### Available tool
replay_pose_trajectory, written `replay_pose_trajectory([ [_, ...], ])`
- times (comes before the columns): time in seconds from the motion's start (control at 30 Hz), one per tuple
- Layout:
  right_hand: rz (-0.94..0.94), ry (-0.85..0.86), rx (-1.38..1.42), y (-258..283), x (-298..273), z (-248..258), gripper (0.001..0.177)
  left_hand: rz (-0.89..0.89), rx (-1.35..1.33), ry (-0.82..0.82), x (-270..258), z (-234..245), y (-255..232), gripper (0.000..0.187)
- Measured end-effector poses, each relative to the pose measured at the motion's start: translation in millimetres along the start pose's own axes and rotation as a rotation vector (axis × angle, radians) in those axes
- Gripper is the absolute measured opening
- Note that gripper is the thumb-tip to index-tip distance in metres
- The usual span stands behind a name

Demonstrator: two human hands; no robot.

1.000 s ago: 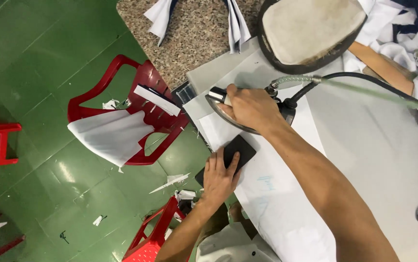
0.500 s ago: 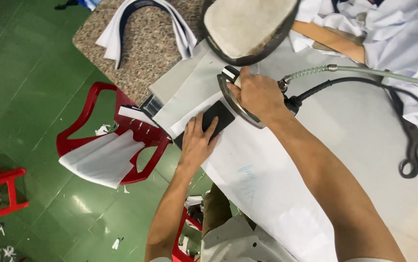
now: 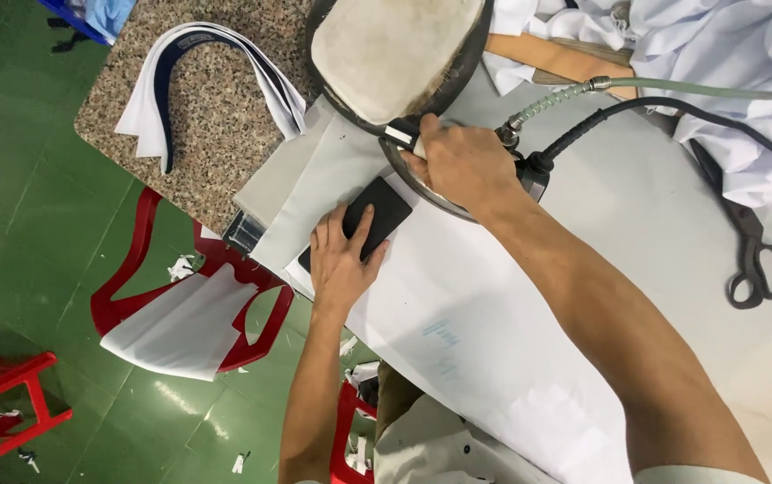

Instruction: The person irons a white fabric piece on a worktable using a steam iron and a black pressing block. They repeatedly smooth the fabric, press seams, and trim edges with scissors. The person handles multiple fabric pieces, folding and ironing them sequentially.

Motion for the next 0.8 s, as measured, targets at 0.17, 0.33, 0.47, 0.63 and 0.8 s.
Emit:
replay_pose_trajectory([
  [0.17, -0.118, -0.072, 0.112, 3, -8, -17, 0.040, -0.012, -0.062, -0.031, -4, 4, -2, 0.058],
  [0.33, -0.282, -0.078, 0.150, -2, -72, -12, 0.041, -0.025, -0.127, -0.044, -2, -5, -6, 0.056],
  [0.47, -0.316, 0.063, 0.206, -19, -145, -10, 0.042, -0.147, -0.114, -0.024, 19, -29, -34, 0.058],
  [0.63, -0.372, 0.142, 0.244, -35, -194, 6, 0.043, -0.178, -0.059, -0.168, 7, -11, -125, 0.080],
  [0.8, -0.420, 0.189, 0.527, -45, -200, -8, 0.052, -0.196, -0.303, -0.433, -99, -29, -233, 0.129],
])
Point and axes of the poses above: each hand's wrist, its own x-axis towards the middle knuckle, its own z-axis out of the back of the hand, y = z × x, the point moved 4 cm from there along x, towards the middle knuckle, and after that the axes turned 6 degrees about -y, right-handed, at the moved point
